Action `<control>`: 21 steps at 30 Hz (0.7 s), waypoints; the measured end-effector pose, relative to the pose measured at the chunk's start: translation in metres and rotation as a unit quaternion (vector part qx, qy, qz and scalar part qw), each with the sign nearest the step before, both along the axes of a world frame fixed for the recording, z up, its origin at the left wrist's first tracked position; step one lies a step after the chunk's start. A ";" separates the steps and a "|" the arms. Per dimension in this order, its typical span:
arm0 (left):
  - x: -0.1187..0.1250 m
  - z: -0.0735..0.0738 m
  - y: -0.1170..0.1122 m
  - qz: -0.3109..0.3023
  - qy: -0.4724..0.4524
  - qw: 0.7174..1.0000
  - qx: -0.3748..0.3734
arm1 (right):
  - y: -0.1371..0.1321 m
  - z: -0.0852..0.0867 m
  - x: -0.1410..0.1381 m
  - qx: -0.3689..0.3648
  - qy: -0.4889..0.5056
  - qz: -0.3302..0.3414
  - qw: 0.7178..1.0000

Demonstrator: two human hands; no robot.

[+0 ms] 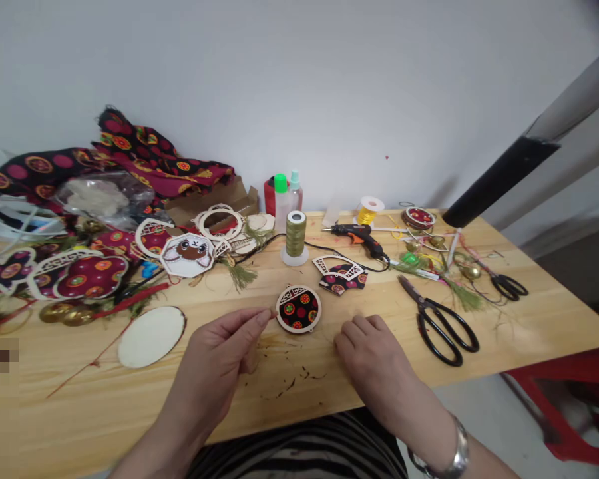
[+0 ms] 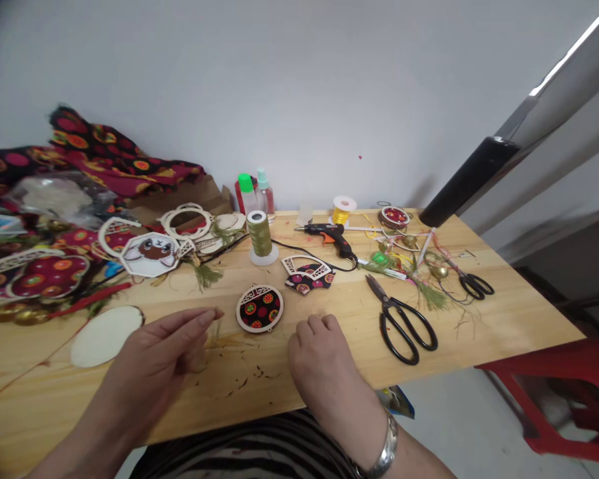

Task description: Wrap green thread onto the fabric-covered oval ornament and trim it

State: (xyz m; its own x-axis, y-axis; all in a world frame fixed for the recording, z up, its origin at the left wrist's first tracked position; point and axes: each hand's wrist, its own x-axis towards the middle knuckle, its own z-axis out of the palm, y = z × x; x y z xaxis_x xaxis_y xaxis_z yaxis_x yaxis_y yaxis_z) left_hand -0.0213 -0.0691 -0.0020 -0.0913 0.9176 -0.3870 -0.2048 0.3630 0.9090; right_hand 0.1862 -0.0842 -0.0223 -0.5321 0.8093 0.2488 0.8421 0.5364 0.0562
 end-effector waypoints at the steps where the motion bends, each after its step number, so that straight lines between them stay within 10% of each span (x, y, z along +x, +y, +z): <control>1: 0.000 0.000 0.000 0.002 -0.002 1.000 0.001 | 0.000 0.000 -0.001 0.007 -0.004 0.002 1.000; 7: 0.001 0.002 0.001 0.009 -0.001 1.000 -0.005 | 0.007 0.006 0.003 -0.127 0.063 -0.039 0.989; 13: -0.001 0.002 -0.002 0.007 -0.009 1.000 0.003 | 0.025 0.042 0.017 -0.336 0.400 -0.091 0.848; 17: -0.001 0.005 -0.003 0.018 -0.014 1.000 0.009 | 0.026 0.075 0.019 -0.343 0.521 -0.056 0.779; 21: 0.000 0.008 -0.001 0.033 -0.031 0.999 0.020 | 0.023 0.096 0.016 -0.298 0.535 -0.025 0.790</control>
